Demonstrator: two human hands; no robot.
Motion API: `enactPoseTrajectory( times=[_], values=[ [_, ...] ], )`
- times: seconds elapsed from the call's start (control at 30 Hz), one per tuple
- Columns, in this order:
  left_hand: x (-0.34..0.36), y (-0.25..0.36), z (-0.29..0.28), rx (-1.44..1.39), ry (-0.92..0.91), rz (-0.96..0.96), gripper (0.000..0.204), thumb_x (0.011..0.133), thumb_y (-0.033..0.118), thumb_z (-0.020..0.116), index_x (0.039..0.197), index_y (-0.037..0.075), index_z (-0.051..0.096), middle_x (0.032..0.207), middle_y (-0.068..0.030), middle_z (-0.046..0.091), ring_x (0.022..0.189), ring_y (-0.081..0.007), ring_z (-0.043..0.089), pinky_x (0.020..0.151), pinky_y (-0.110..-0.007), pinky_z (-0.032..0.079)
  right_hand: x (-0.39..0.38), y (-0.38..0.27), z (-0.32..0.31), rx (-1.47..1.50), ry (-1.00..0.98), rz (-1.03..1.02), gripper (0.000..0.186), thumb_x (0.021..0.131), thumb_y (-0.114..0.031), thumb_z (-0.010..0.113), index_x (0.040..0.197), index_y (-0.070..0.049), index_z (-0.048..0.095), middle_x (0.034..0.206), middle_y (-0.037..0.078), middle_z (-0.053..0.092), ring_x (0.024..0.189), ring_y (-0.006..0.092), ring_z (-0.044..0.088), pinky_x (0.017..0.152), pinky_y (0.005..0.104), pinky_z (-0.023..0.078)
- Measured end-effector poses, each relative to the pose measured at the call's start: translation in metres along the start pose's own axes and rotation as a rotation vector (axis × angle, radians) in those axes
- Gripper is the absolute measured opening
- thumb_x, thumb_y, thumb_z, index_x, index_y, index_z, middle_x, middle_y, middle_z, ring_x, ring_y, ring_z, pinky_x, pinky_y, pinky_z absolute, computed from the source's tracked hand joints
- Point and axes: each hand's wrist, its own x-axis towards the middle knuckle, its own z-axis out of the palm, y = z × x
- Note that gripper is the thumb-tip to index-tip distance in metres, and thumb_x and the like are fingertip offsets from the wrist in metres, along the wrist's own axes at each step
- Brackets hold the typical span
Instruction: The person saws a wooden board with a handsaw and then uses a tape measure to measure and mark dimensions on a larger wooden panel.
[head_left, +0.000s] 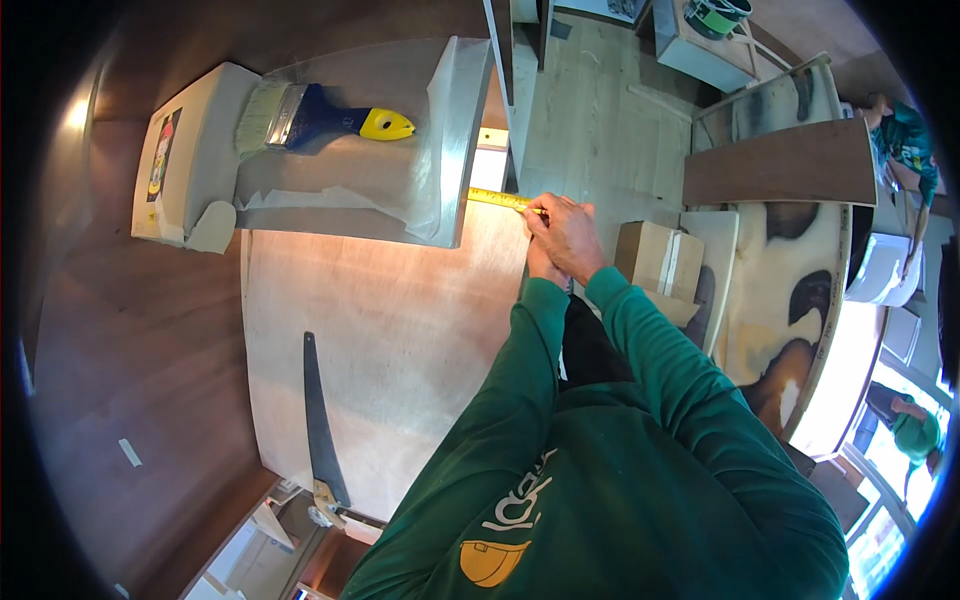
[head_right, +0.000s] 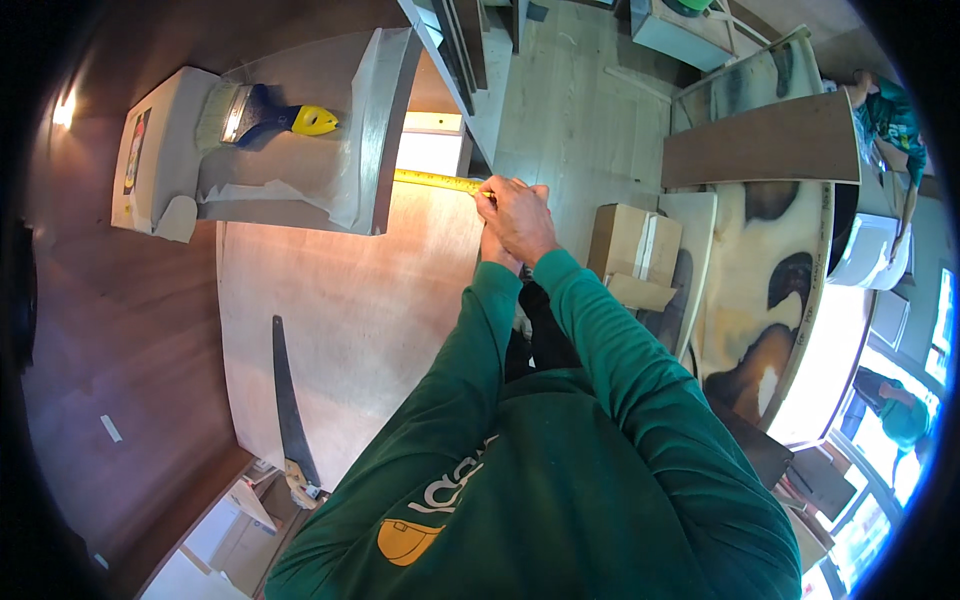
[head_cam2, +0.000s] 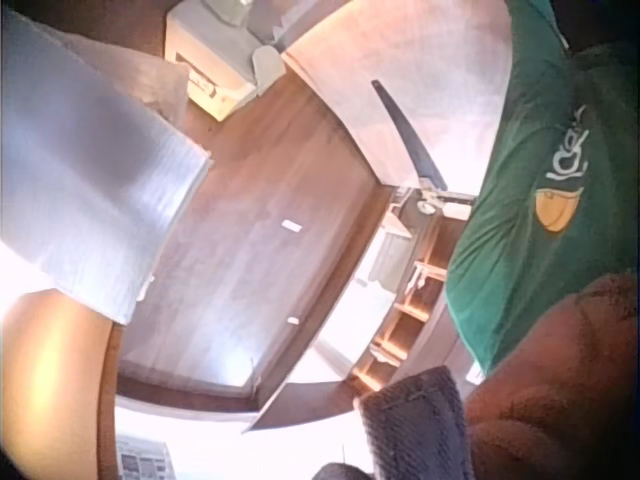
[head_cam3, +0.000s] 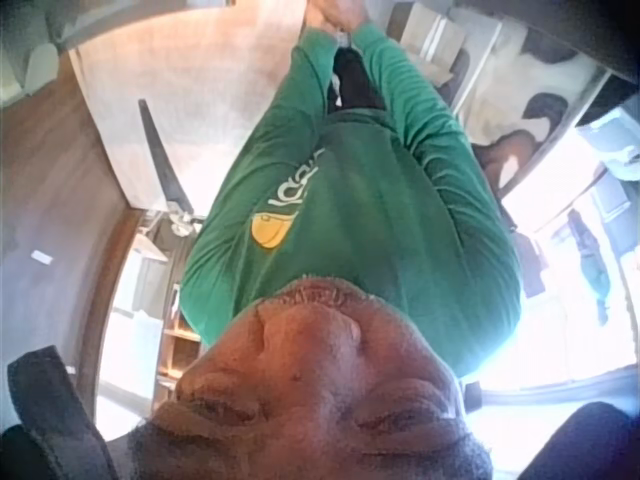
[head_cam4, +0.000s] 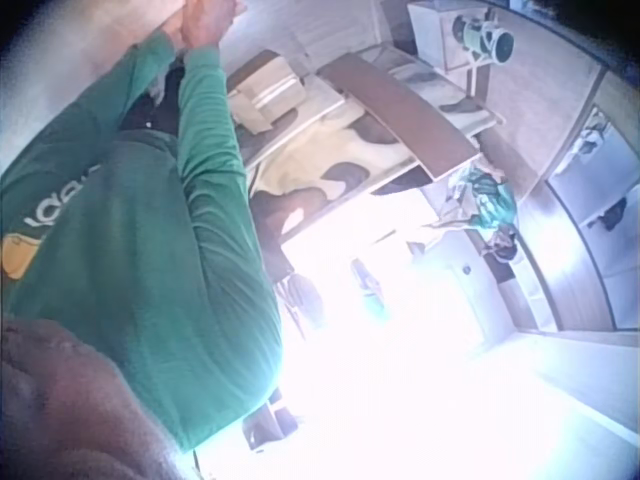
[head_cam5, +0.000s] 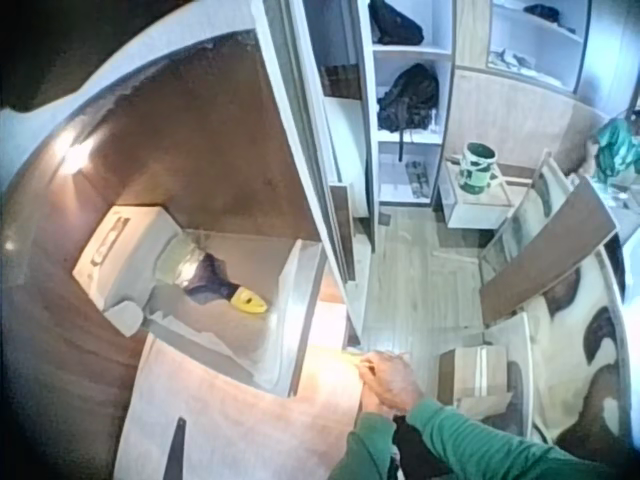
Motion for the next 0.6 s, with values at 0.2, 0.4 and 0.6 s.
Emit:
enactPoseTrajectory(
  times=[0.2, 0.4, 0.6],
  values=[
    [0.0016, 0.0000, 0.0004, 0.000, -0.001, 0.000, 0.029, 0.106, 0.036, 0.060, 0.118, 0.010, 0.063, 0.108, -0.0027, 0.067, 0.102, -0.0160, 0.067, 0.085, -0.033, 0.058, 0.0006, 0.0003, -0.0003, 0.002, -0.020, 0.010, 0.022, 0.099, -0.029, 0.064, 0.101, -0.008, 0.068, 0.092, 0.011, 0.072, 0.094, 0.0270, 0.067, 0.086, 0.0411, 0.039],
    [0.0030, -0.0011, 0.0009, -0.003, -0.002, -0.008, 0.029, 0.106, 0.036, 0.060, 0.118, 0.010, 0.063, 0.108, -0.0028, 0.067, 0.102, -0.0160, 0.067, 0.085, -0.033, 0.058, 0.0003, -0.0030, -0.0030, 0.003, -0.032, 0.012, 0.022, 0.099, -0.029, 0.063, 0.103, -0.008, 0.068, 0.093, 0.011, 0.073, 0.094, 0.0274, 0.067, 0.086, 0.0413, 0.039],
    [0.0039, -0.0020, 0.0019, 0.003, -0.001, -0.013, 0.029, 0.106, 0.037, 0.060, 0.117, 0.010, 0.063, 0.108, -0.0028, 0.067, 0.102, -0.0159, 0.067, 0.085, -0.033, 0.058, 0.0002, -0.0013, -0.0017, -0.011, -0.032, 0.006, 0.022, 0.100, -0.029, 0.063, 0.103, -0.008, 0.068, 0.093, 0.011, 0.073, 0.093, 0.0270, 0.067, 0.087, 0.0406, 0.039]
  ],
)
